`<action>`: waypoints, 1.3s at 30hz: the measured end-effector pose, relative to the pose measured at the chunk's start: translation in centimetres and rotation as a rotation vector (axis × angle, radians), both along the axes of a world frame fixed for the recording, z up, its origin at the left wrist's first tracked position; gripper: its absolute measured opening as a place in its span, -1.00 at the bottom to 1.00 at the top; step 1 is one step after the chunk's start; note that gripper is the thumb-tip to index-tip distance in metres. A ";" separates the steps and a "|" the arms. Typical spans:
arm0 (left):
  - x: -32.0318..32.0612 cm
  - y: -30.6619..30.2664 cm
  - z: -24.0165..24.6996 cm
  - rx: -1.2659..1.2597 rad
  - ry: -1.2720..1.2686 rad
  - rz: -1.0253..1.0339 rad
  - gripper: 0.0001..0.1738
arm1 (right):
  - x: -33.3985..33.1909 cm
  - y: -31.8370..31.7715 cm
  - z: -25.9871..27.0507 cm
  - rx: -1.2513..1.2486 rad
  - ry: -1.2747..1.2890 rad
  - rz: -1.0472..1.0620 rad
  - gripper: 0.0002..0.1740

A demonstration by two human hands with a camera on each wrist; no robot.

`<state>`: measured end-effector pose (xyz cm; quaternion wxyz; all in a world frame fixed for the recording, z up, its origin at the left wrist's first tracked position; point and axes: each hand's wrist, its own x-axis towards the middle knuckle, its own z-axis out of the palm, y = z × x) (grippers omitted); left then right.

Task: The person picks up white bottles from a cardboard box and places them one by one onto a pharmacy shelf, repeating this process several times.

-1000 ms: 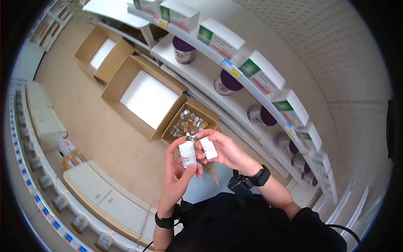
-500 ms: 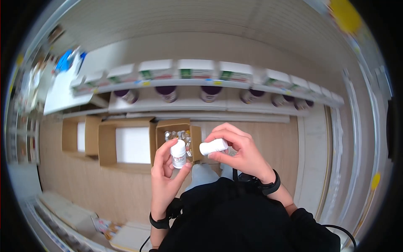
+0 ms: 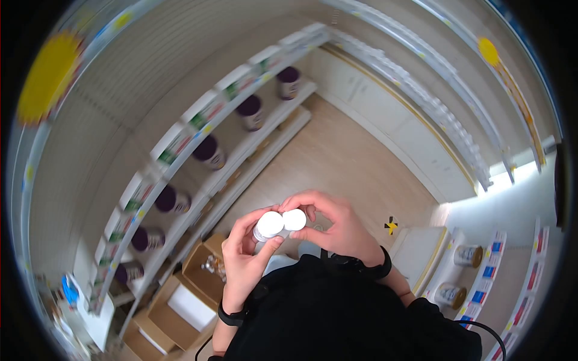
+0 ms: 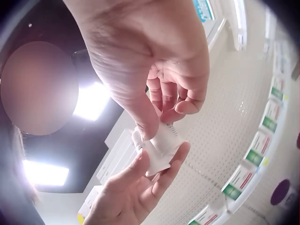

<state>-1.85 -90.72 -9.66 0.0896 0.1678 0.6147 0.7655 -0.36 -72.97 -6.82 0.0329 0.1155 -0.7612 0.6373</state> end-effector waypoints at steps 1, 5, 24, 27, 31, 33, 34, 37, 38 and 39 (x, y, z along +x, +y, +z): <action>-0.1 2.6 0.1 0.003 0.013 -0.050 -0.50 | 0.7 2.3 0.1 0.003 0.013 -0.050 -0.62; -0.6 12.5 0.1 0.002 0.004 -0.219 -0.51 | 3.5 11.2 0.4 -0.010 -0.020 -0.233 -0.66; -4.5 47.2 -2.2 -0.187 0.004 -0.819 -0.47 | 8.0 40.2 -1.9 0.124 -0.026 -0.848 -0.65; -7.2 53.0 -3.1 -0.203 -0.024 -0.850 -0.48 | 6.1 47.1 -2.6 0.266 0.019 -0.752 -0.66; -10.3 60.9 -3.6 -0.146 -0.116 -0.874 -0.47 | 5.2 55.4 -1.1 0.179 -0.098 -0.770 -0.63; -11.2 65.0 -4.0 -0.142 -0.101 -0.890 -0.46 | 6.2 59.2 -0.5 0.150 -0.254 -0.940 -0.64; -11.6 67.1 -4.1 -0.146 -0.114 -0.894 -0.45 | 7.2 61.1 -0.8 0.146 -0.266 -0.953 -0.64; -11.2 73.4 -4.4 -0.184 -0.106 -0.925 -0.48 | 11.0 66.0 -2.2 0.228 -0.194 -1.191 -0.64; -10.9 75.6 -4.4 -0.201 -0.081 -0.959 -0.51 | 12.2 67.5 -2.7 0.254 -0.182 -1.302 -0.63; -10.7 77.6 -4.4 -0.216 -0.058 -0.989 -0.53 | 13.3 68.7 -3.1 0.283 -0.169 -1.408 -0.62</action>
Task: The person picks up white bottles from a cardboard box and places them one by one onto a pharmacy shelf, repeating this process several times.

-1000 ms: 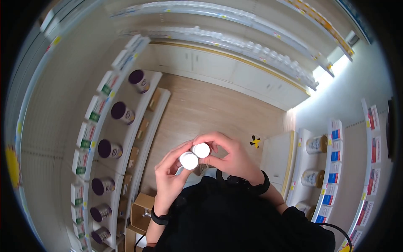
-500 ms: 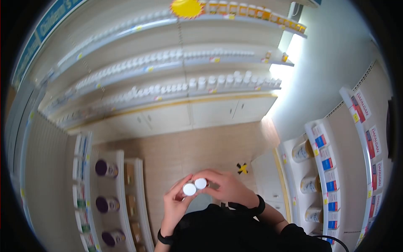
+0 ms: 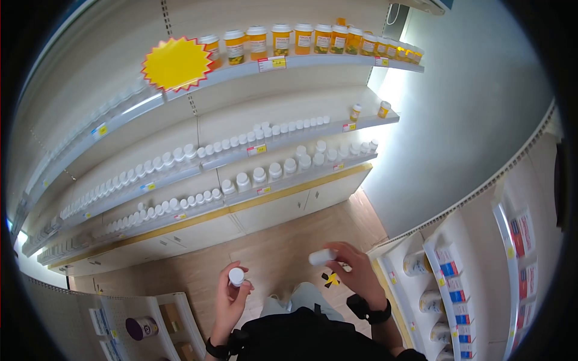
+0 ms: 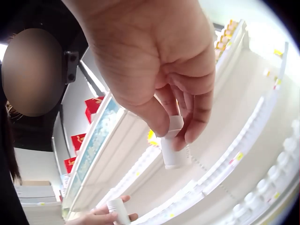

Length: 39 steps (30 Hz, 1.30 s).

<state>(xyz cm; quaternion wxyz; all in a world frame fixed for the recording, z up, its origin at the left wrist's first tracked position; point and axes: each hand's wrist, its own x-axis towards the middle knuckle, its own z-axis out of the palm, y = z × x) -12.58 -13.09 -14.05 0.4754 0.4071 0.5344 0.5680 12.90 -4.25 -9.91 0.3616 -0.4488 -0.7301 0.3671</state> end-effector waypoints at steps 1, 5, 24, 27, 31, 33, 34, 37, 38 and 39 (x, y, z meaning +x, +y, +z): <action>0.6 2.4 0.2 -0.015 0.000 -0.021 -0.57 | 1.2 1.6 -0.5 -0.008 0.001 0.006 -0.62; 3.7 10.6 0.1 -0.021 0.041 -0.143 -0.65 | 5.2 8.7 -3.5 -0.170 -0.026 -0.208 -0.64; -4.0 32.0 4.2 0.108 0.670 0.439 -0.62 | 0.7 30.6 -1.9 0.055 -0.106 -0.164 -0.62; -7.8 36.8 4.9 0.061 0.709 0.304 -0.61 | -1.8 31.4 -2.1 0.020 -0.116 -0.160 -0.61; -11.1 42.0 3.3 0.045 0.772 -0.015 -0.62 | -4.4 32.5 -2.2 0.037 -0.154 -0.179 -0.60; -11.2 43.3 3.2 -0.076 0.834 -0.117 -0.63 | -5.2 32.8 -2.5 0.019 -0.147 -0.194 -0.60; -11.3 43.8 3.1 -0.189 0.898 -0.209 -0.64 | -5.4 33.0 -2.6 0.011 -0.136 -0.202 -0.60; -12.0 45.5 0.0 -0.115 0.957 -0.295 -0.70 | -6.0 33.7 -3.0 0.001 -0.138 -0.198 -0.60; -12.1 45.8 -0.7 -0.024 0.949 -0.326 -0.72 | -6.1 34.0 -3.1 0.003 -0.133 -0.189 -0.60; -12.2 45.9 -1.7 -0.028 0.947 -0.326 -0.72 | -6.2 34.4 -3.0 -0.001 -0.135 -0.186 -0.60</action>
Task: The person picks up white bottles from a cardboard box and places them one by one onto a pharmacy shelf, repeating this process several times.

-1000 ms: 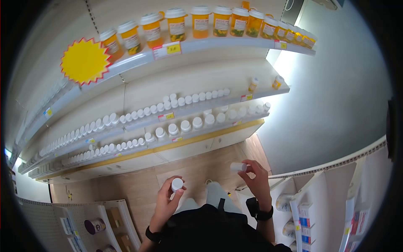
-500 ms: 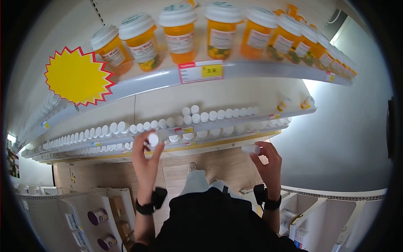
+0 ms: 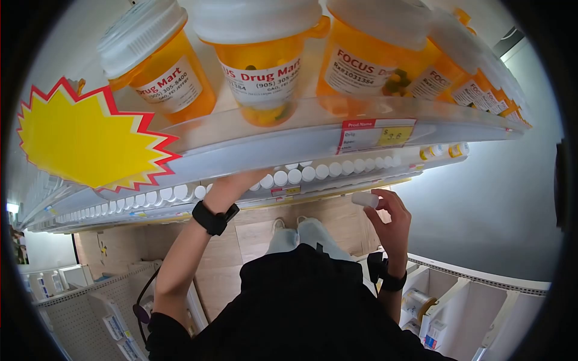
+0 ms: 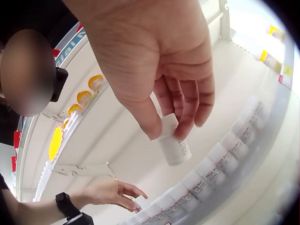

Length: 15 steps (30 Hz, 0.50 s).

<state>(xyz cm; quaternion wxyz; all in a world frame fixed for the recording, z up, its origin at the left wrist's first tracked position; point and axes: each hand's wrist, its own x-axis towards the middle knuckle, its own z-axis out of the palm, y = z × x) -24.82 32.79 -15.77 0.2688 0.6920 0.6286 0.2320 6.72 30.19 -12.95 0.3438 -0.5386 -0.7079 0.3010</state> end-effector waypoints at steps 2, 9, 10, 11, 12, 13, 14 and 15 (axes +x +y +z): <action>-0.4 -0.1 -1.8 0.165 -0.097 0.010 -0.74 | -0.1 0.8 0.4 0.024 -0.051 0.008 -0.60; -2.6 -0.5 -3.6 0.206 -0.148 0.006 -0.61 | 0.8 3.3 1.3 0.068 -0.033 -0.007 -0.62; -2.9 -0.4 -4.2 0.187 -0.148 0.011 -0.61 | 0.8 3.5 1.4 0.074 -0.042 -0.001 -0.62; -3.3 -0.2 -4.8 0.168 -0.146 0.017 -0.60 | 0.8 3.7 1.4 0.074 -0.041 0.004 -0.62; -3.6 0.0 -5.5 0.147 -0.145 0.020 -0.60 | 0.7 3.8 1.4 0.064 -0.038 0.005 -0.62; -3.8 0.3 -6.2 0.127 -0.145 0.023 -0.60 | 0.7 3.9 1.4 0.054 -0.036 0.006 -0.62; -3.9 0.6 -6.9 0.106 -0.146 0.024 -0.59 | 0.6 3.9 1.4 0.053 -0.037 0.007 -0.62; -3.9 0.8 -7.2 0.085 -0.147 0.025 -0.59 | 0.6 4.0 1.5 0.053 -0.045 0.021 -0.63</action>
